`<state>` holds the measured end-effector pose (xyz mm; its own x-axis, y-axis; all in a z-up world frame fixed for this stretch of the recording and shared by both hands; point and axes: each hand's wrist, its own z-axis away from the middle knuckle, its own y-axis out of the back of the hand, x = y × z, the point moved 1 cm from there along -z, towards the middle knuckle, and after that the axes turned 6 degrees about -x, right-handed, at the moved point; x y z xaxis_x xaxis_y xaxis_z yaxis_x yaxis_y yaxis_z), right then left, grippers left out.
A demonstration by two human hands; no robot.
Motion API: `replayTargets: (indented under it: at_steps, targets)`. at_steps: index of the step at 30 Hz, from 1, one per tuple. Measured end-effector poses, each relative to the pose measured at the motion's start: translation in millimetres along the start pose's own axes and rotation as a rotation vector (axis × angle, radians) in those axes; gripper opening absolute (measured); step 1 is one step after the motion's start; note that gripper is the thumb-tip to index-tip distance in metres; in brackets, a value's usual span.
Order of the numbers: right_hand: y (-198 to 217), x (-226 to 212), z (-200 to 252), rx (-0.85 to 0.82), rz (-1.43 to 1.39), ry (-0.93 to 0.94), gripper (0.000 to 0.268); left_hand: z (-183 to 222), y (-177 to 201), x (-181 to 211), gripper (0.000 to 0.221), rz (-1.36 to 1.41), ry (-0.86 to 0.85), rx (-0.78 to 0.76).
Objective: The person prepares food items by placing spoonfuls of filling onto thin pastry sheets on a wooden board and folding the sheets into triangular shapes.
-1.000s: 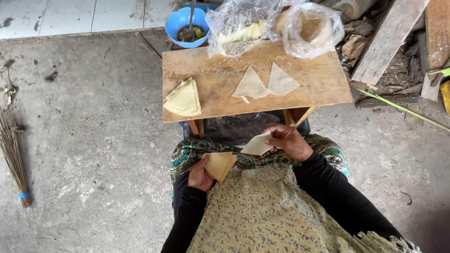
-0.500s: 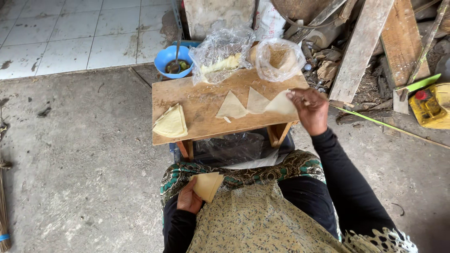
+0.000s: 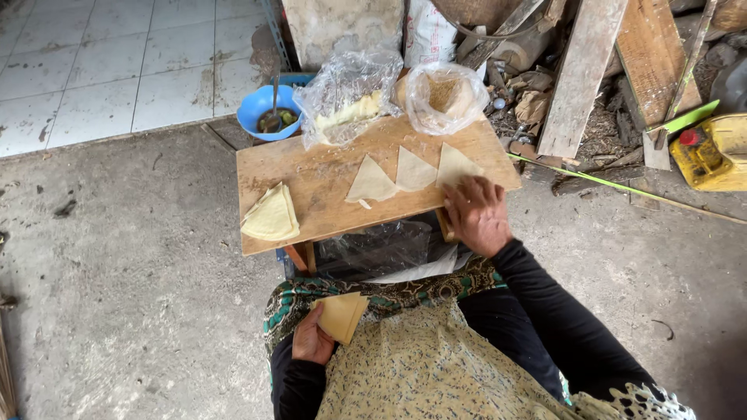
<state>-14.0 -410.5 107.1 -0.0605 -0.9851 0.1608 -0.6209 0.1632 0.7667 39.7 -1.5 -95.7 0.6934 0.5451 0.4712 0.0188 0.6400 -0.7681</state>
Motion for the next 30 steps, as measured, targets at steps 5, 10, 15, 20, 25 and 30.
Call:
replayTargets:
  at_steps: [5,10,15,20,25,30]
  targets:
    - [43,-83,21,0.007,-0.305,0.086,0.027,9,-38,-2,0.033,0.043,-0.020,-0.100]
    - [75,-165,32,-0.198,-0.909,0.217,0.044,19,-116,-12,0.035,0.087,-0.099,-0.252]
    - [72,-175,16,-0.211,-0.867,0.195,0.040,56,-162,-2,0.043,0.076,-0.157,-0.295]
    - [59,-167,22,-0.253,-1.082,0.102,0.026,79,-177,6,0.048,0.099,-0.231,-0.386]
    - [43,-160,30,-0.444,-1.368,-0.051,0.019,85,-172,3,0.037,-0.074,-0.288,-0.413]
    - [38,-152,32,-0.603,-1.553,-0.242,0.015,84,-160,-5,0.031,-0.131,-0.391,-0.396]
